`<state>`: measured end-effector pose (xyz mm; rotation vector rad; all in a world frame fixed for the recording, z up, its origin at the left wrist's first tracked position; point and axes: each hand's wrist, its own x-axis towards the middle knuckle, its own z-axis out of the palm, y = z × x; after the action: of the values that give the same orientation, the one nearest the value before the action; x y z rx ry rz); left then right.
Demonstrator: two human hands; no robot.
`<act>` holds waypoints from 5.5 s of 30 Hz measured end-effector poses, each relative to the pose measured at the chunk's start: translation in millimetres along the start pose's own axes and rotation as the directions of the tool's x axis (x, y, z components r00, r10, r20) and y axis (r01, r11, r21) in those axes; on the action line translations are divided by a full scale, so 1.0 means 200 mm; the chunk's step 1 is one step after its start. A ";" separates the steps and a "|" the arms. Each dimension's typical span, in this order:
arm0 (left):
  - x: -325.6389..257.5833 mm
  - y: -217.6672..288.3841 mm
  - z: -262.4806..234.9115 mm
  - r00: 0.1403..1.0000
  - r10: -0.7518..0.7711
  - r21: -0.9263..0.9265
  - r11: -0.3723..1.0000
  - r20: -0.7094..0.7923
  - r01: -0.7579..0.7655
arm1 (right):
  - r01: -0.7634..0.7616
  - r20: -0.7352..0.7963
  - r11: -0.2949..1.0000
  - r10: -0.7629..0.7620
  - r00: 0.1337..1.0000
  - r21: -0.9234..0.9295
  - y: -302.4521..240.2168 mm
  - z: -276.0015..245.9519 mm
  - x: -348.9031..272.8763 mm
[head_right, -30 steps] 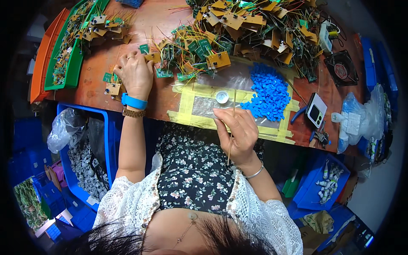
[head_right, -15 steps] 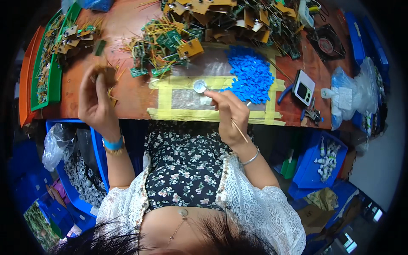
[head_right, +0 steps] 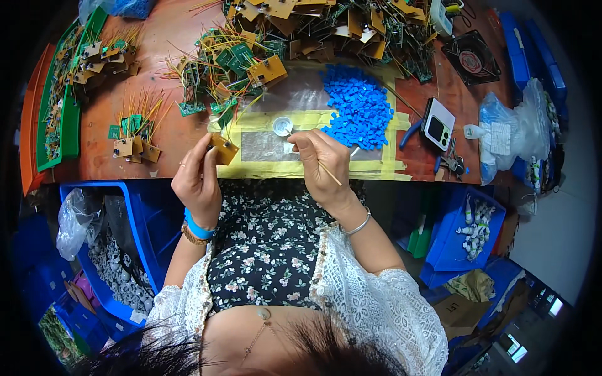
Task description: Assembling small electronic components onto a circuit board at a factory workbench.
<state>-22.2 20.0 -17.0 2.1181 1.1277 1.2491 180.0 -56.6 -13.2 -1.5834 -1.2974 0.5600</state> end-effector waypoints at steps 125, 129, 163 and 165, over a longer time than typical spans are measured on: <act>0.31 -0.28 -0.01 0.961 -0.275 0.268 0.928 0.024 0.259 | 0.422 -0.063 0.897 -0.433 0.899 -0.134 -0.16 0.08 -0.01; 0.31 -0.26 -0.03 0.957 -0.268 -0.006 0.963 -0.107 0.269 | 0.415 -0.056 0.901 -0.424 0.904 -0.126 -0.15 0.08 -0.01; 0.10 0.05 -0.08 0.862 -0.423 -0.724 0.497 0.280 0.479 | 0.294 -0.032 0.956 -0.294 0.955 -0.027 -0.10 -0.02 -0.01; 0.08 0.03 -0.07 0.875 -0.380 -0.704 0.532 0.299 0.472 | 0.179 -0.007 0.983 -0.179 0.984 0.039 -0.07 -0.03 -0.02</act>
<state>-26.7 29.9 2.0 1.1458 0.7791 1.0702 177.8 -62.8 1.5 -1.4171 -1.4018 0.4674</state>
